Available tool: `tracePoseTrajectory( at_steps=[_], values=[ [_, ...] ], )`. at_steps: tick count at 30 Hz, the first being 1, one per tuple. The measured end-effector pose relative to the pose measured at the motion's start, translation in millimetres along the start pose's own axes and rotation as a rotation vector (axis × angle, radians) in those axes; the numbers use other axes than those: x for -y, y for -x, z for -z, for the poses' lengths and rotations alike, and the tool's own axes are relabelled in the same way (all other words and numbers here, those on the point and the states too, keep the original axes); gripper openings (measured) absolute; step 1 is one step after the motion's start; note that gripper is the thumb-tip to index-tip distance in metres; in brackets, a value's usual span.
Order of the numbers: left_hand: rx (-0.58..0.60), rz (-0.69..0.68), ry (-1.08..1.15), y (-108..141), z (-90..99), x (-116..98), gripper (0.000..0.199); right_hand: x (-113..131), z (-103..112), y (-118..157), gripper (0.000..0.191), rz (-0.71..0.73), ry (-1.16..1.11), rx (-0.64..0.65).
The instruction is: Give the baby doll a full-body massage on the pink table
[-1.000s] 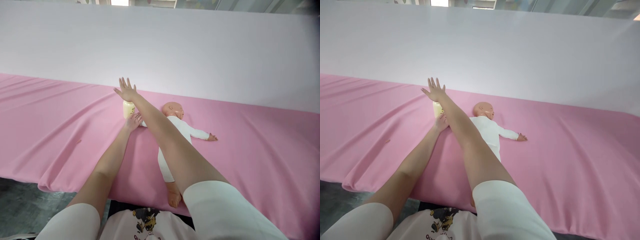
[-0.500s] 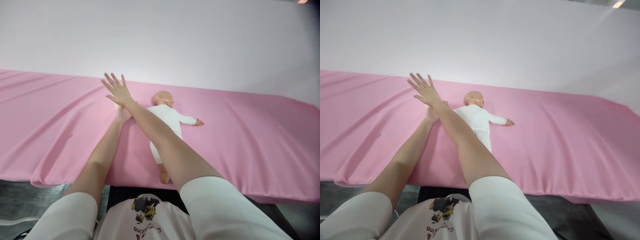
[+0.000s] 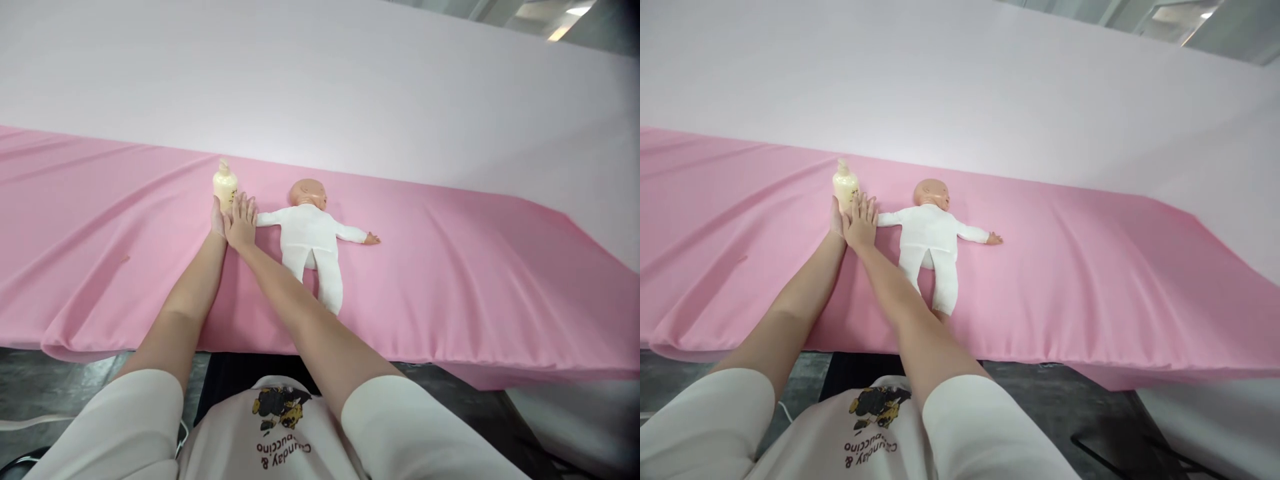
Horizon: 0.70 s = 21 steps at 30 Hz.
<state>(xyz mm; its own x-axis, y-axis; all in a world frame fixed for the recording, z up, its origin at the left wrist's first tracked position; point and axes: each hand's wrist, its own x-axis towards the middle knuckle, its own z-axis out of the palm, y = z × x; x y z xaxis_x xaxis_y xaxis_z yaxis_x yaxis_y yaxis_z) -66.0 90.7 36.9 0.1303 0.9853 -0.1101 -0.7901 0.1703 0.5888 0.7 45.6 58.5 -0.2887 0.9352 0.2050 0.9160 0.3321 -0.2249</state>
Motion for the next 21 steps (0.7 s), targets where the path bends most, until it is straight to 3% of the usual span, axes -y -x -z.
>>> tracePoseTrajectory(
  at_steps=[3, 10, 14, 21],
  values=[
    [-0.002, 0.015, 0.003, 4, -0.8, -3, 0.065, -2, -19, 8, 0.066, -0.121, -0.016, -0.041],
    [0.096, 0.038, -0.037, -15, 21.1, -4, 0.075, -8, -41, -4, 0.068, -0.061, -0.050, -0.101],
    [0.161, 0.066, -0.043, -30, 33.4, -7, 0.084, -7, -45, -20, 0.068, 0.028, -0.040, -0.113],
    [0.119, 0.079, -0.072, -31, 31.9, -2, 0.080, -14, -33, -34, 0.069, 0.161, 0.151, -0.030]
  ],
)
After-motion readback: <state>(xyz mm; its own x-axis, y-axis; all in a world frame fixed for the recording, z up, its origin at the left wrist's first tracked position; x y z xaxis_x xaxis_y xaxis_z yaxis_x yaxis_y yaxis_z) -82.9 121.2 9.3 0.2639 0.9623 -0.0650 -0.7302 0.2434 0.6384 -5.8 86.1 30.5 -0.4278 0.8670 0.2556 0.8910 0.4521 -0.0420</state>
